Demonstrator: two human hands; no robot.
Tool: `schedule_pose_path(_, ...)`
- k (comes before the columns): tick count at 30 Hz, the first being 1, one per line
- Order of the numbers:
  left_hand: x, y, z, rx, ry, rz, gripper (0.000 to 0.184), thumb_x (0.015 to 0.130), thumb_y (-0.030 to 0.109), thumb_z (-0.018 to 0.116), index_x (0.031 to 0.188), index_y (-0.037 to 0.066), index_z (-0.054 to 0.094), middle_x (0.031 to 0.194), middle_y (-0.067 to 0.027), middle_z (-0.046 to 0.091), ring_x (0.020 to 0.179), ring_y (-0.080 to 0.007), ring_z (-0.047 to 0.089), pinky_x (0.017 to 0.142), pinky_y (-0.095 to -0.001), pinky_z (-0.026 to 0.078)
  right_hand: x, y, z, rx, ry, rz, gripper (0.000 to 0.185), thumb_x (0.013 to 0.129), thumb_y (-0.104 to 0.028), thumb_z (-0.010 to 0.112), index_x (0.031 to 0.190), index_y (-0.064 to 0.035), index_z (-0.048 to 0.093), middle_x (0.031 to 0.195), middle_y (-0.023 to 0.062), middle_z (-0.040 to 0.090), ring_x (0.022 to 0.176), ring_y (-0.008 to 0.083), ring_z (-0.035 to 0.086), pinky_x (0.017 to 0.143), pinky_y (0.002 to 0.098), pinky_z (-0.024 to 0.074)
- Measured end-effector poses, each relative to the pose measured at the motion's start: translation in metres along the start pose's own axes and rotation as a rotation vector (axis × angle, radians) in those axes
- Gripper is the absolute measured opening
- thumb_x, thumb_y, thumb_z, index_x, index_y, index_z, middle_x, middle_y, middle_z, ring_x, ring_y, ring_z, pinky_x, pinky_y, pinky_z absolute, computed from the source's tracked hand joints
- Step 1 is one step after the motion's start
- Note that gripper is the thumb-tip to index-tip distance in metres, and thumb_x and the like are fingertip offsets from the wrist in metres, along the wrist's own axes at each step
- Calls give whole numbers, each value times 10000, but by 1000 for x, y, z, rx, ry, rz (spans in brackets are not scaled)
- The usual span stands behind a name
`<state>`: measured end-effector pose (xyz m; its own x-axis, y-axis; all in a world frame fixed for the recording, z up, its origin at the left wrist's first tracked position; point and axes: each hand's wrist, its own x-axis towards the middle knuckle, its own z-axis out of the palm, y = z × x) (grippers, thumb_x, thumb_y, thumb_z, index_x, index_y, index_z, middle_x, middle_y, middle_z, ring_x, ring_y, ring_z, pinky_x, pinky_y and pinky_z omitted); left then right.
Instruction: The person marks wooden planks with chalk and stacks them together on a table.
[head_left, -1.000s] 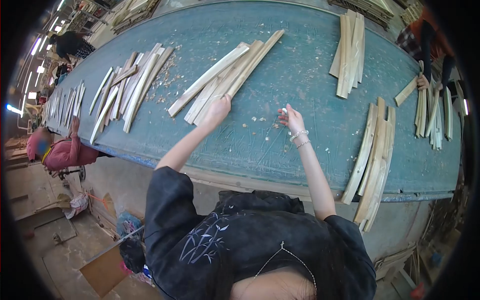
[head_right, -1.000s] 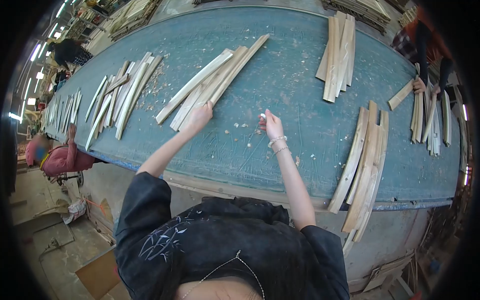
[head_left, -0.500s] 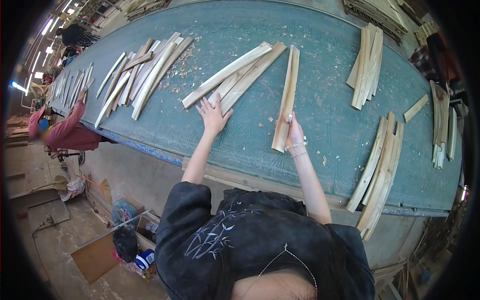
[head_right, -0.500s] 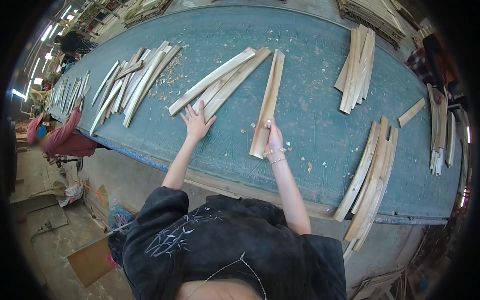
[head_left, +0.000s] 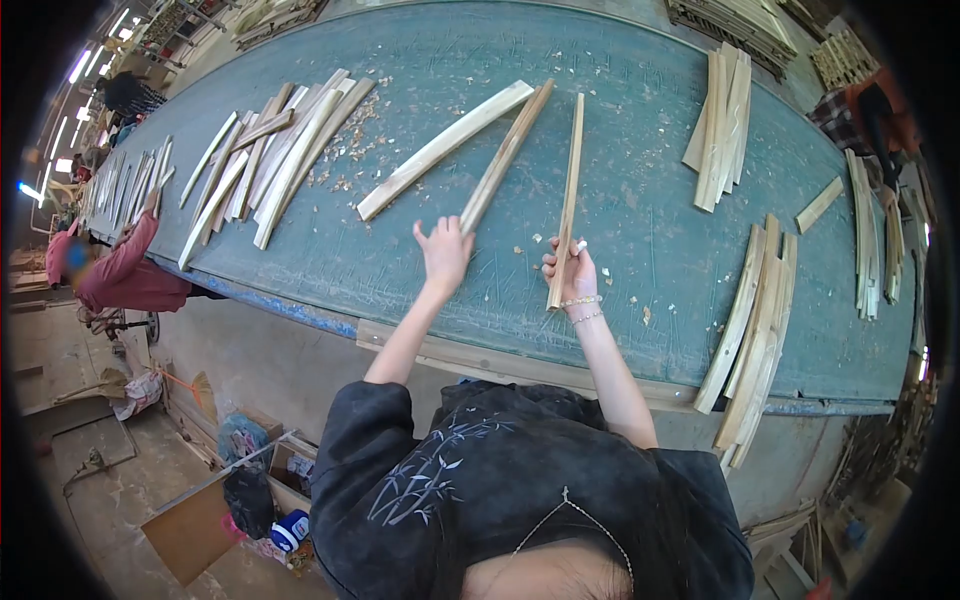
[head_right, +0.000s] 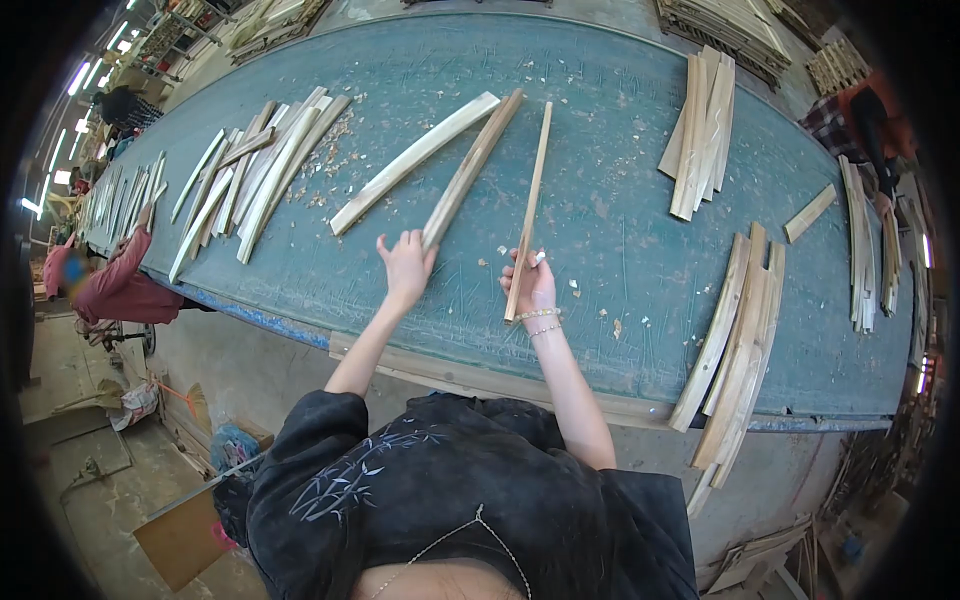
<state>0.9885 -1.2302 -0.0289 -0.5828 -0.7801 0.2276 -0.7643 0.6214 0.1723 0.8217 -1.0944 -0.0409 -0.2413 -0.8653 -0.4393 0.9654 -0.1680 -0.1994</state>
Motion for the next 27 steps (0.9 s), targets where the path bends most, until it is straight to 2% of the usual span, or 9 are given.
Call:
schedule_pose_path(6, -51, 54, -37, -1067, -610, -454, 368, 778, 303, 529, 925, -17, 421, 821, -97, 525, 786, -186, 512, 707, -265, 398, -6, 29, 2, -447, 230, -241, 311, 860, -339, 368, 685, -94, 448, 800, 25, 486, 654, 114, 455, 644, 247, 386)
schedule_pose_path(10, -75, 84, -18, -1500, -588, -619, 424, 810, 322, 479, 1044, -21, 390, 886, -107, 524, 827, -149, 511, 694, -265, 418, -22, 43, 9, -939, 364, -497, 318, 861, -299, 391, 684, -50, 477, 665, -9, 455, 644, 78, 400, 620, 210, 332)
schedule_pose_path(12, -75, 88, -23, -1612, -617, -643, 448, 813, 324, 471, 1082, -21, 375, 927, -118, 519, 838, -158, 518, 693, -263, 423, -34, 33, 15, -828, 315, -339, 326, 863, -301, 385, 666, -54, 463, 695, 11, 456, 673, 87, 400, 638, 226, 337)
schedule_pose_path(15, -69, 77, -30, -2081, -1097, -793, 523, 793, 367, 480, 1113, -20, 335, 976, -126, 491, 814, -189, 540, 693, -307, 474, -41, 19, 25, -400, 210, -280, 327, 860, -314, 385, 655, -65, 437, 791, 47, 481, 752, 121, 446, 738, 284, 378)
schedule_pose_path(16, -70, 77, -31, -2080, -1101, -790, 523, 793, 367, 480, 1113, -20, 335, 976, -126, 491, 814, -189, 540, 693, -307, 474, -54, 10, 61, -334, 360, -248, 324, 850, -336, 401, 674, -67, 443, 792, 39, 485, 761, 138, 462, 726, 311, 401)
schedule_pose_path(18, -76, 79, -38, -3184, -1037, -827, 487, 798, 363, 470, 1126, 26, 344, 892, -84, 507, 759, -185, 536, 689, -308, 475, -58, -5, 58, -647, 342, -313, 326, 838, -349, 417, 686, -61, 432, 1106, 180, 447, 915, 265, 476, 804, 392, 388)
schedule_pose_path(19, -77, 82, -48, -3508, -1042, -896, 449, 801, 352, 462, 1132, 71, 350, 840, -56, 497, 710, -175, 520, 674, -305, 475, -61, -8, 59, -641, 343, -310, 326, 838, -349, 417, 686, -61, 432, 1106, 180, 447, 915, 265, 476, 804, 392, 388)
schedule_pose_path(24, -85, 100, -43, -3632, -902, -834, 441, 796, 343, 467, 1134, 82, 356, 843, -51, 497, 679, -162, 502, 671, -296, 473, -65, -19, 70, -731, 225, -122, 345, 822, -381, 438, 707, -55, 444, 1077, 157, 458, 923, 283, 470, 775, 392, 401)
schedule_pose_path(27, -82, 113, -47, -3015, -886, -782, 451, 800, 345, 462, 1127, 54, 356, 818, -70, 507, 659, -164, 509, 636, -294, 471, -64, -30, 67, -663, 188, 31, 329, 822, -381, 437, 715, -71, 447, 962, 115, 509, 864, 236, 499, 736, 362, 420)
